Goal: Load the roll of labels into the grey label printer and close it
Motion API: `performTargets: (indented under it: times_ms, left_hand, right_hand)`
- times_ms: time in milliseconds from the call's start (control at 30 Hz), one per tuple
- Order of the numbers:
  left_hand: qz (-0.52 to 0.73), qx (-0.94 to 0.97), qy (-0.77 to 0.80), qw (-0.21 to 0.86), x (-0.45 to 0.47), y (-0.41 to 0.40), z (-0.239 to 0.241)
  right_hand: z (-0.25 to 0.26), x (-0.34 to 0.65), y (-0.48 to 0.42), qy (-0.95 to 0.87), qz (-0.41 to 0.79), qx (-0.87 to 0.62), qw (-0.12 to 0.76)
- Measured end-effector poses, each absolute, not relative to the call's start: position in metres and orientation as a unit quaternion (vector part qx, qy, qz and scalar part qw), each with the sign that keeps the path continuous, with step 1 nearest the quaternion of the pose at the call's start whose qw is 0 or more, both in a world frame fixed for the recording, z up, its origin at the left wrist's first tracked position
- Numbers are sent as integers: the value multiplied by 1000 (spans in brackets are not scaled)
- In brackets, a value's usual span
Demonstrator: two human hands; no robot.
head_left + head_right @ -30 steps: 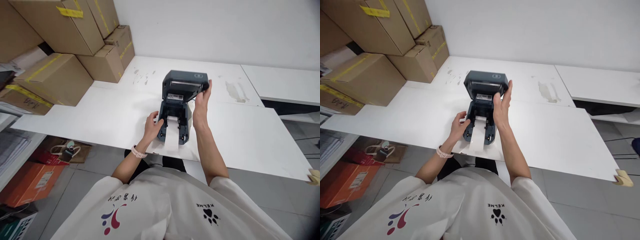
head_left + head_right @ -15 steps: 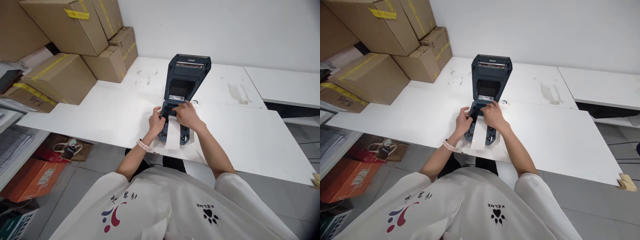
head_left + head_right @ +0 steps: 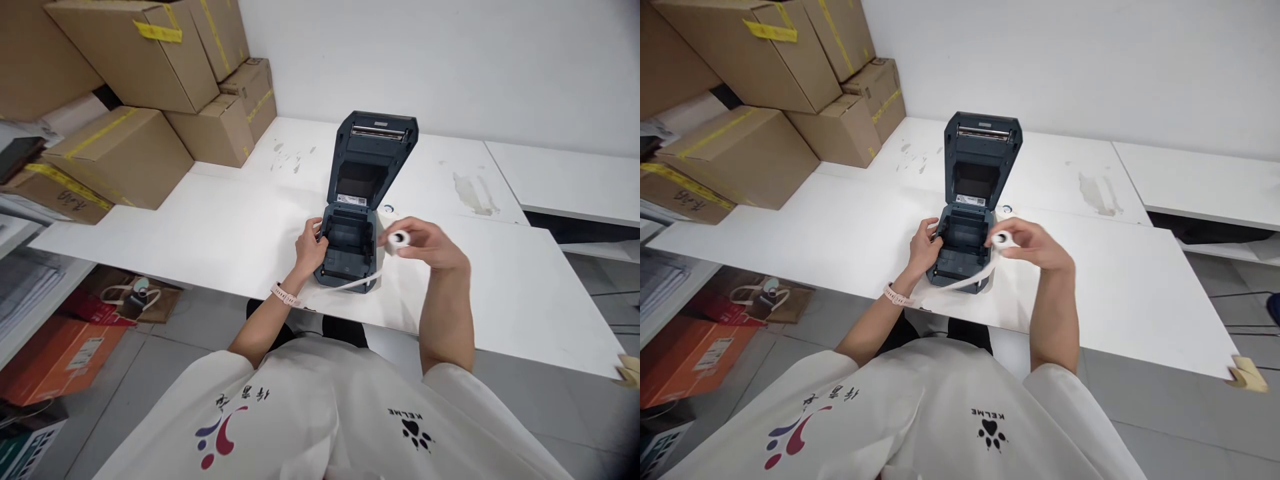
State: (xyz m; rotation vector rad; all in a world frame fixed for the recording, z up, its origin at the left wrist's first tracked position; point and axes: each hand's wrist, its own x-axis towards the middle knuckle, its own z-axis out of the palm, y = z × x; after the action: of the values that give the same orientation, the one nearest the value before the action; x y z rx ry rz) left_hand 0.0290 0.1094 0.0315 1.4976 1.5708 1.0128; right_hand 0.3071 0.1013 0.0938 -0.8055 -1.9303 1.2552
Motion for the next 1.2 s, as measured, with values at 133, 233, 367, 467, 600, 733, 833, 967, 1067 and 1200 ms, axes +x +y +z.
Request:
performTargets:
  times_ms: [133, 233, 367, 467, 600, 733, 833, 967, 1067, 1200]
  left_hand:
    - [400, 580, 607, 368, 29, 109, 32]
    - [398, 582, 608, 366, 29, 109, 33]
    - [379, 588, 618, 358, 30, 108, 37]
    - [380, 591, 620, 349, 31, 107, 37]
    - [389, 593, 622, 333, 31, 106, 31]
    - [382, 600, 625, 322, 30, 107, 28]
    - [374, 601, 627, 325, 30, 106, 32]
    - [377, 591, 630, 334, 30, 104, 37]
    - [383, 592, 626, 334, 30, 102, 37]
    - [386, 602, 614, 334, 28, 102, 35]
  right_hand:
    - [55, 368, 89, -632, 484, -392, 461]
    - [24, 386, 96, -574, 499, -460, 459]
    - [-3, 381, 111, -544, 517, -512, 418]
    - [-2, 378, 117, -579, 499, -519, 383]
    - [15, 379, 129, -593, 449, -531, 405]
    - [26, 369, 162, -623, 425, -537, 377]
    - [24, 354, 192, -639, 431, -556, 311]
    - [22, 335, 210, -611, 407, -611, 296]
    - [29, 329, 199, -588, 424, -570, 387]
    - [58, 320, 172, -644, 409, -491, 420]
